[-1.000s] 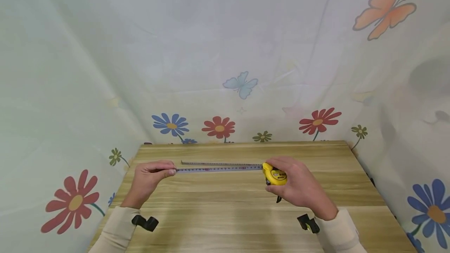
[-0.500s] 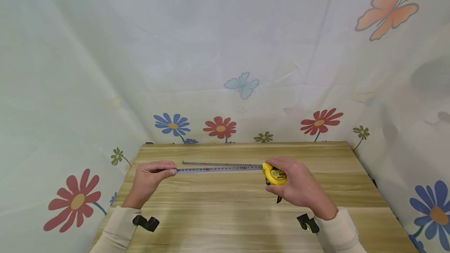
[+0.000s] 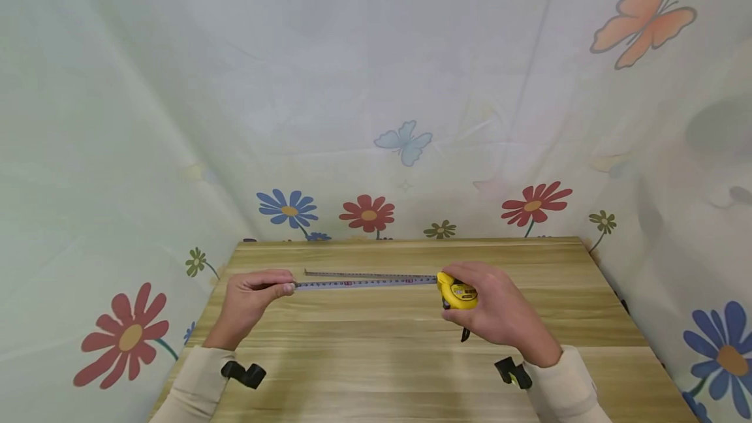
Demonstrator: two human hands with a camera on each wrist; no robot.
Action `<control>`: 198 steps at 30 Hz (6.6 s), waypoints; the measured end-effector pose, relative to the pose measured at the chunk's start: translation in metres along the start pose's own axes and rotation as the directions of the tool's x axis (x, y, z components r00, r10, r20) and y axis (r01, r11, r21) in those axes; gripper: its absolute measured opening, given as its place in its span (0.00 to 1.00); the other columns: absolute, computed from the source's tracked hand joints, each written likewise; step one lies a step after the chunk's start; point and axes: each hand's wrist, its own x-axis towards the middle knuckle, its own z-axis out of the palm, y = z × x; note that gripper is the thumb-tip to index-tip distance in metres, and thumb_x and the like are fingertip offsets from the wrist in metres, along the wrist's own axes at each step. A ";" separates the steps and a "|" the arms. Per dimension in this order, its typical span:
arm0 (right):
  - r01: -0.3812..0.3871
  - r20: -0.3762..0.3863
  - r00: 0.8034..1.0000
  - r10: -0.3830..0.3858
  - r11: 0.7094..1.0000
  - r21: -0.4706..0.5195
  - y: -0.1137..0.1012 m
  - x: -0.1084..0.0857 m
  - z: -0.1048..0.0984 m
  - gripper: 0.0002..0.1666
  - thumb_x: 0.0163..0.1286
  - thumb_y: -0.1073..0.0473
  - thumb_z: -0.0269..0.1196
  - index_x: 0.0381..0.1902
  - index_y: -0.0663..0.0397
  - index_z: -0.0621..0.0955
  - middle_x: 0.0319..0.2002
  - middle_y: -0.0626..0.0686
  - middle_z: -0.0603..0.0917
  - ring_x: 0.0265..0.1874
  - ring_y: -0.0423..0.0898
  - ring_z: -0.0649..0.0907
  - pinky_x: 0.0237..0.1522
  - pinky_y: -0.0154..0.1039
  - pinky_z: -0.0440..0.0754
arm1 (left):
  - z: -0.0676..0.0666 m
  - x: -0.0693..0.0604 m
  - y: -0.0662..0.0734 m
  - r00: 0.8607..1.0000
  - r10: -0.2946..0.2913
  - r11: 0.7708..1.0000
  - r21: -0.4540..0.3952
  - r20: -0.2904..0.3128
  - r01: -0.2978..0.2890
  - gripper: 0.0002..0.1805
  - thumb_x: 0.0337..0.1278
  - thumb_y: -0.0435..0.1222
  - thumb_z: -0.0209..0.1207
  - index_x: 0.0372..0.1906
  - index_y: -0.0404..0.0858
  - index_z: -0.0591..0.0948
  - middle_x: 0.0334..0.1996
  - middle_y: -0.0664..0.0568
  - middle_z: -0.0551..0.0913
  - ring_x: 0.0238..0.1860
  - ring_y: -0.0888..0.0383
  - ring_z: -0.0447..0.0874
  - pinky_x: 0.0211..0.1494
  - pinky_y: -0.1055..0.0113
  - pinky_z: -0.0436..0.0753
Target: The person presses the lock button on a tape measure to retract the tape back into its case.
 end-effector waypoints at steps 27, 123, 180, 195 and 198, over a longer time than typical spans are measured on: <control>-0.011 0.013 1.000 0.011 1.000 -0.007 0.001 0.001 0.002 0.37 0.53 0.54 0.83 0.61 0.48 0.85 0.57 0.53 0.88 0.48 0.47 0.85 0.43 0.37 0.87 | 0.004 0.001 -0.004 1.000 0.010 1.000 -0.003 0.018 -0.010 0.12 0.61 0.30 0.71 0.44 0.24 0.89 0.43 0.67 0.92 0.50 0.66 0.90 0.50 0.68 0.91; -0.001 0.035 0.999 0.000 1.000 0.005 0.000 0.012 0.018 0.37 0.53 0.55 0.83 0.62 0.50 0.85 0.58 0.53 0.88 0.50 0.48 0.86 0.46 0.43 0.88 | 0.015 0.005 -0.011 0.996 0.052 0.996 -0.079 0.075 -0.046 0.08 0.61 0.28 0.70 0.41 0.25 0.89 0.42 0.63 0.92 0.44 0.61 0.92 0.47 0.66 0.91; 0.021 0.038 0.999 -0.021 1.000 -0.002 -0.004 0.011 0.017 0.37 0.53 0.55 0.83 0.62 0.51 0.85 0.58 0.55 0.88 0.48 0.48 0.86 0.44 0.41 0.88 | 0.023 0.004 -0.009 0.991 0.083 0.994 -0.082 0.101 -0.075 0.07 0.61 0.31 0.71 0.41 0.31 0.91 0.43 0.46 0.92 0.44 0.58 0.91 0.47 0.64 0.92; 0.012 0.047 0.999 -0.012 1.000 0.014 -0.003 0.011 0.017 0.37 0.53 0.55 0.83 0.62 0.52 0.84 0.59 0.55 0.88 0.48 0.48 0.86 0.43 0.39 0.88 | 0.025 0.005 -0.007 0.991 0.076 0.994 -0.089 0.114 -0.066 0.06 0.61 0.30 0.71 0.41 0.35 0.92 0.43 0.44 0.92 0.42 0.57 0.92 0.48 0.64 0.92; 0.013 0.042 0.999 -0.013 1.000 0.013 -0.004 0.011 0.018 0.37 0.53 0.55 0.83 0.62 0.51 0.85 0.58 0.55 0.88 0.48 0.47 0.86 0.44 0.40 0.88 | 0.025 0.005 -0.006 0.991 0.078 0.994 -0.090 0.112 -0.069 0.06 0.61 0.31 0.71 0.41 0.35 0.92 0.43 0.45 0.92 0.42 0.57 0.92 0.48 0.64 0.91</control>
